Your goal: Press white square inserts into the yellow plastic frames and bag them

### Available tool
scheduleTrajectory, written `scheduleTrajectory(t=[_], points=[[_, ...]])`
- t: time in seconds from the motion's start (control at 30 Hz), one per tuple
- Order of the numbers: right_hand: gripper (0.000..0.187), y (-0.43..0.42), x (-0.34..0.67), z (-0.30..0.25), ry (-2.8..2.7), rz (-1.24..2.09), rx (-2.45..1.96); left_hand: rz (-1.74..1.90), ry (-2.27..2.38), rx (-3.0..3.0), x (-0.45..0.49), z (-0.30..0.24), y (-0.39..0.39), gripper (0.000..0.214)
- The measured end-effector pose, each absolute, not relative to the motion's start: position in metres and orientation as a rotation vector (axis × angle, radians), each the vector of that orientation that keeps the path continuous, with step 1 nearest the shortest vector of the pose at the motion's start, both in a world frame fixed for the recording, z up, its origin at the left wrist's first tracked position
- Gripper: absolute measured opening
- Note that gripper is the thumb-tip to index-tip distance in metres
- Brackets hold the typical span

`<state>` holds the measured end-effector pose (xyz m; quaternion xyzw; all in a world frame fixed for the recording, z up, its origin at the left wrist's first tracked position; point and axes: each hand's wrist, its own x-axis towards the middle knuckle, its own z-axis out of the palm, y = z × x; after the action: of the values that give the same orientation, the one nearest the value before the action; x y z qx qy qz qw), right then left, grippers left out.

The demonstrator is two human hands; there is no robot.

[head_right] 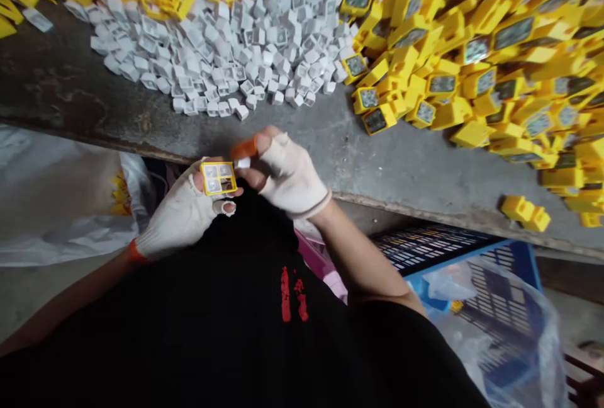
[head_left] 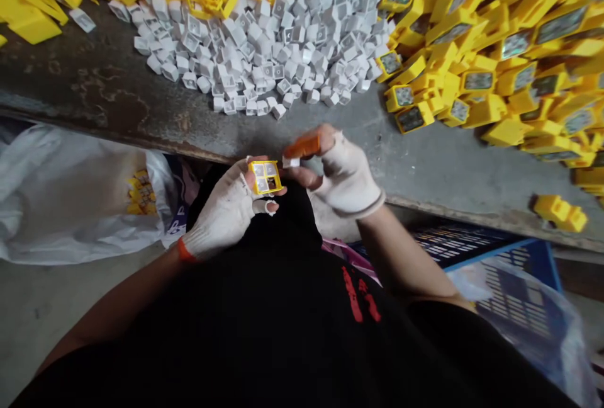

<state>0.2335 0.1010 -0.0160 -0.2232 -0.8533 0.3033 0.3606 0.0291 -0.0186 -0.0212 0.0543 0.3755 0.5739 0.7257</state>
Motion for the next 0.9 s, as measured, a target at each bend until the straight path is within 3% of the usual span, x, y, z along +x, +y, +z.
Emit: scheduleTrajectory(t=[0.13,0.4,0.57,0.67,0.8,0.9], points=[[0.009,0.059,0.235,-0.04,-2.117,0.623,-0.689,1.28,0.847,0.151,0.034,-0.018,-0.019,0.031],[0.014,0.047,0.243,-0.042,-2.531,0.44,-0.895,1.321,0.977,0.337,0.039,-0.009,-0.024,0.028],[0.031,0.046,0.253,-0.029,-2.709,0.47,-0.936,1.255,0.998,0.3,0.039,-0.015,-0.018,0.019],[0.039,0.093,0.286,-0.017,-2.685,0.382,-1.088,1.262,1.036,0.218,0.039,-0.02,-0.014,0.021],[0.043,0.204,0.341,-0.014,-2.458,-0.004,-1.49,1.291,1.061,0.201,0.039,-0.017,-0.013,0.027],[0.026,0.266,0.359,-0.021,-2.611,-0.028,-1.36,1.278,1.035,0.232,0.038,-0.014,-0.018,0.032]])
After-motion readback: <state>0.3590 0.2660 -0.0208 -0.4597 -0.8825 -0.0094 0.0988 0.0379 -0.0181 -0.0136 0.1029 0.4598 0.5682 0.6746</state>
